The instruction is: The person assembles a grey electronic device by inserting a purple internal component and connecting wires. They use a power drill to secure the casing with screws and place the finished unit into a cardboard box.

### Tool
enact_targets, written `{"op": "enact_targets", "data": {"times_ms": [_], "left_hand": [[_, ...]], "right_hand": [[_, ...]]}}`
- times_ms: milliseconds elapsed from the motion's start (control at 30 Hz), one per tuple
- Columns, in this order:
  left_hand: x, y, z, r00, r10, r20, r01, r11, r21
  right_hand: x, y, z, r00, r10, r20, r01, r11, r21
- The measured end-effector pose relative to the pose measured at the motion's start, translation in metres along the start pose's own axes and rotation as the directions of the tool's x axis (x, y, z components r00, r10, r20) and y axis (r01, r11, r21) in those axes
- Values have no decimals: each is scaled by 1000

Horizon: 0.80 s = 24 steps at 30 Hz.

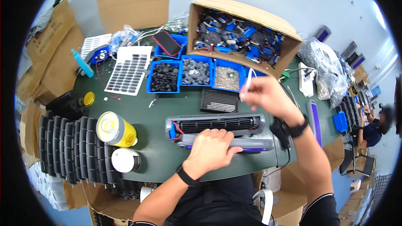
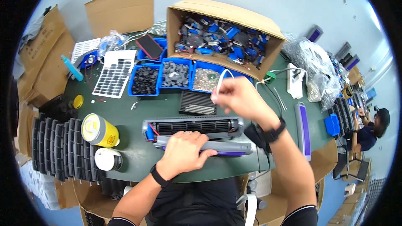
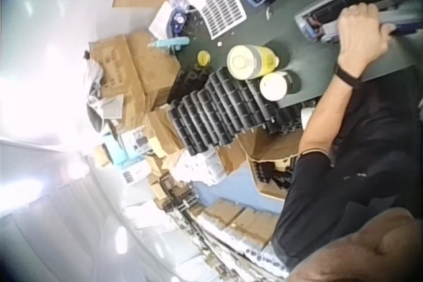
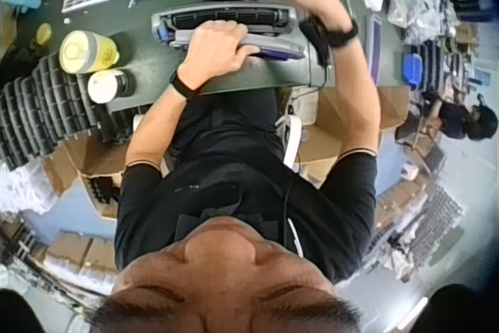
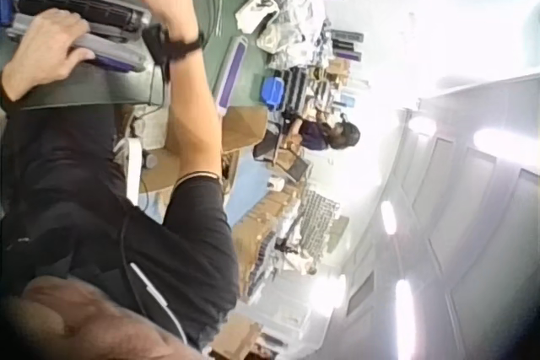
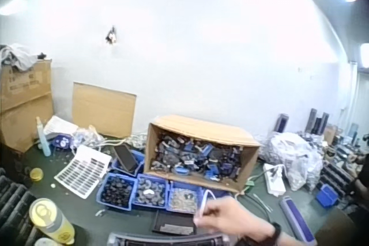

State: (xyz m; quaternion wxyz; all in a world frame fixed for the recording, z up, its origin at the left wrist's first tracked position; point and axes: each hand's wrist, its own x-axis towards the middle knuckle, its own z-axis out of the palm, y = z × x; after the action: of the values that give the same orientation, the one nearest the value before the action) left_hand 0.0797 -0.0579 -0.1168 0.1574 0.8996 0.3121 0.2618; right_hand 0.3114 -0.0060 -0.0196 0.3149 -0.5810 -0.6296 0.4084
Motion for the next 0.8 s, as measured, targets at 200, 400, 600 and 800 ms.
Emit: {"op": "enact_targets", "data": {"times_ms": [200, 400, 600, 800], "left_hand": [[3, 5, 5, 999, 13, 46, -15, 999, 45], [1, 5, 4, 999, 1, 38, -4, 997, 73], [0, 3, 5, 1000, 4, 9, -4, 998, 65], [6, 5, 5, 1000, 16, 27, -18, 997, 72]], "right_hand": [[-159, 64, 16, 898, 3, -440, 33, 997, 74], [-177, 95, 40, 807, -35, -589, 73, 997, 40], [-175, 88, 41, 797, -188, -573, 93, 977, -190], [-173, 89, 42, 765, -320, -559, 115, 922, -370]]}}
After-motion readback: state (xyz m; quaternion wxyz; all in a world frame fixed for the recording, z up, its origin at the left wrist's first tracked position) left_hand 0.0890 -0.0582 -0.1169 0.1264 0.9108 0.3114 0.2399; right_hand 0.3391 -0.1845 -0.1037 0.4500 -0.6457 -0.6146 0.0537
